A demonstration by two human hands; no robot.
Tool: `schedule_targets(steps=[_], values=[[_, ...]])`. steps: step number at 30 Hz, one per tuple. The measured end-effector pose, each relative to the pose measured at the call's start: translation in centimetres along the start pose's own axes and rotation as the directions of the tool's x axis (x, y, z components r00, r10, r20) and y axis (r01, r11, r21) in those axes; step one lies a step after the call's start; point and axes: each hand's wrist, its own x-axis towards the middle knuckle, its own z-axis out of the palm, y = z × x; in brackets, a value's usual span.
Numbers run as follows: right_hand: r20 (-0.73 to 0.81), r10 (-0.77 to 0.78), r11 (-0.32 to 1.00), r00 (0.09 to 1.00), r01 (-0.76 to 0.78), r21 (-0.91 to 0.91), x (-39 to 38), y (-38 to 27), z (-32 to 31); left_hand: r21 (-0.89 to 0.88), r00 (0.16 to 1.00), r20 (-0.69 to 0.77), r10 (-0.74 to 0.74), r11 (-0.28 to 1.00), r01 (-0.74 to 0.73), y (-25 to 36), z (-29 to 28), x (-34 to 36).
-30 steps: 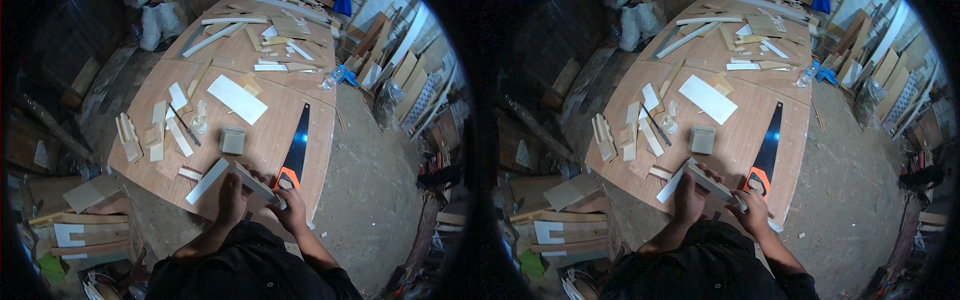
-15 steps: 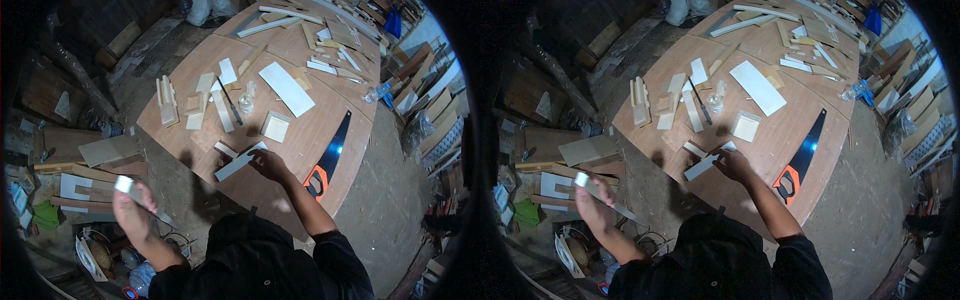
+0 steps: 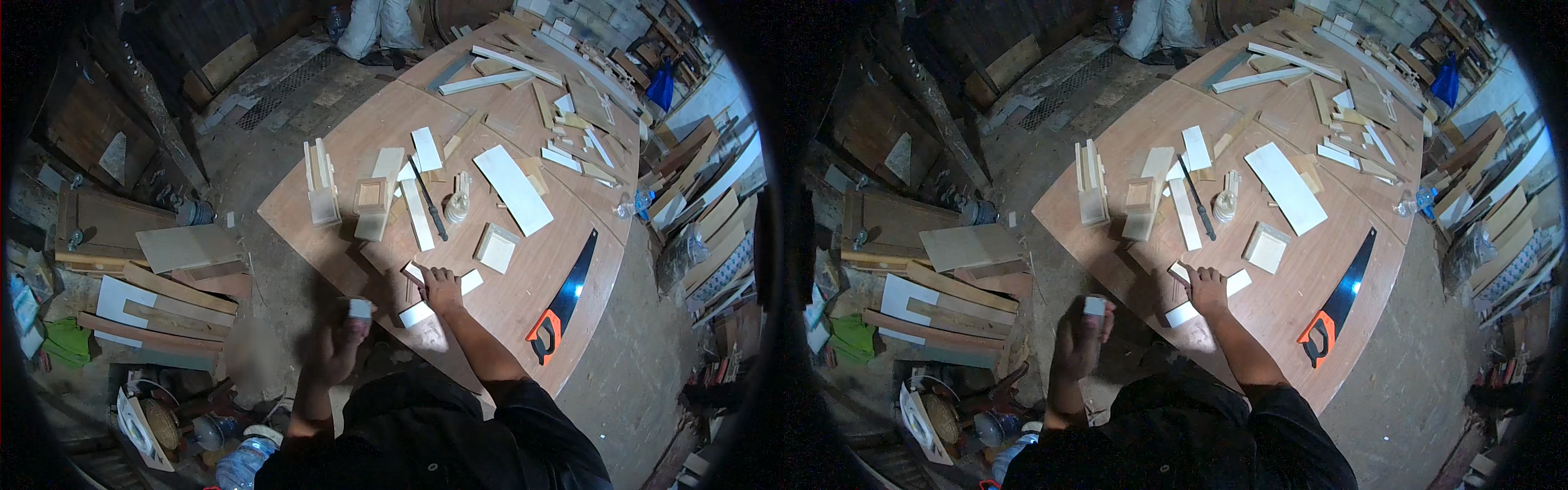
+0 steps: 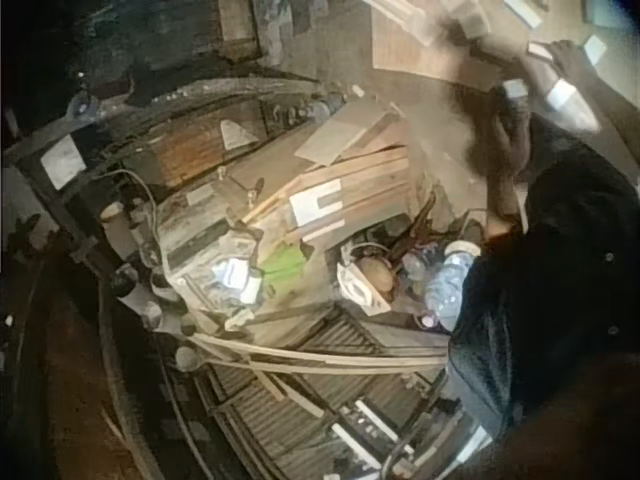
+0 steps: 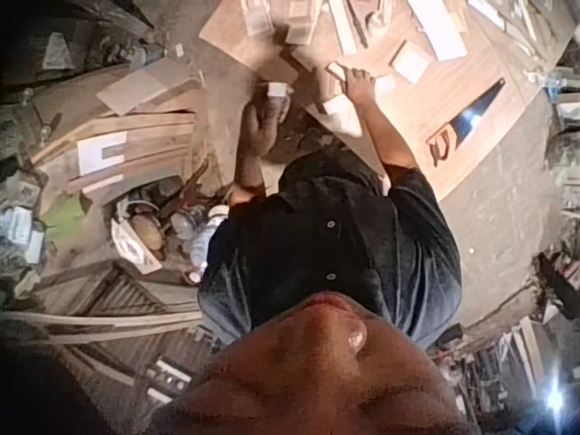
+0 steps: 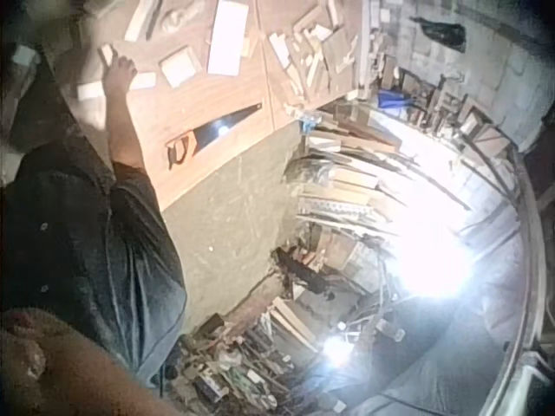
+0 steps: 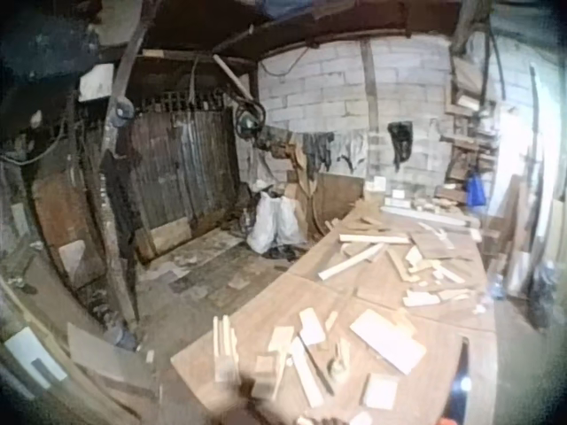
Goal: The person sands wooden pieces using a sanding block and aligns a wooden strip against a wooden box assembly on the table.
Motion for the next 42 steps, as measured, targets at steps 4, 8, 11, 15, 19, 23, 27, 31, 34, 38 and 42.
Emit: schedule_targets(steps=[4,8,11,15,19,23,27,31,34,38,42], values=[[-0.073,0.205,0.762,0.976,-0.112,0.638,0.4,-2.2,-4.5,0.024,0.982,0.17,0.079,0.996,-0.085,1.1,-1.4,2.5],[-0.278,0.201,0.471,0.939,0.157,0.868,-1.2,-7.8,-17.9,-0.049,0.951,0.308,0.005,0.999,0.011,0.2,-2.4,4.6],[-0.595,-0.024,0.701,0.803,0.438,0.563,-4.8,-10.1,-27.5,0.099,0.872,0.488,0.043,0.99,-0.104,2.3,-1.3,8.1],[-0.578,-0.245,0.83,0.778,0.477,0.29,-7.2,-12.2,-32.1,-0.146,0.763,0.599,0.242,0.97,-0.193,0.7,0.2,9.6],[-0.572,-0.073,0.924,0.817,0.271,0.27,-8.7,-13.3,-32.8,-0.123,0.719,0.654,0.237,0.97,-0.208,1.5,2.3,10.7],[-0.616,-0.064,0.946,0.785,0.244,0.213,-10.3,-13.8,-33.2,-0.107,0.645,0.689,0.33,0.927,-0.359,1.3,2.7,11.0],[-0.636,-0.061,0.949,0.77,0.243,0.203,-10.2,-13.1,-33.5,-0.074,0.588,0.769,0.251,0.948,-0.309,2.2,3.4,11.6],[-0.606,-0.007,0.959,0.796,0.177,0.221,-9.9,-14.1,-33.9,-0.11,0.622,0.733,0.276,0.95,-0.291,3.6,4.7,10.3],[-0.588,0.007,0.954,0.809,0.17,0.246,-9.7,-14.2,-34.1,-0.112,0.604,0.737,0.305,0.935,-0.336,2.4,4.5,10.5],[-0.438,0.057,0.955,0.897,0.078,0.285,-13.8,-12.1,-32.9,-0.077,0.705,0.675,0.22,0.97,-0.23,-1.1,2.3,9.4],[-0.561,0.267,0.925,0.784,-0.044,0.378,-18.8,-8.7,-30.4,-0.204,0.698,0.712,-0.072,0.931,0.304,3.8,2.1,9.3]])
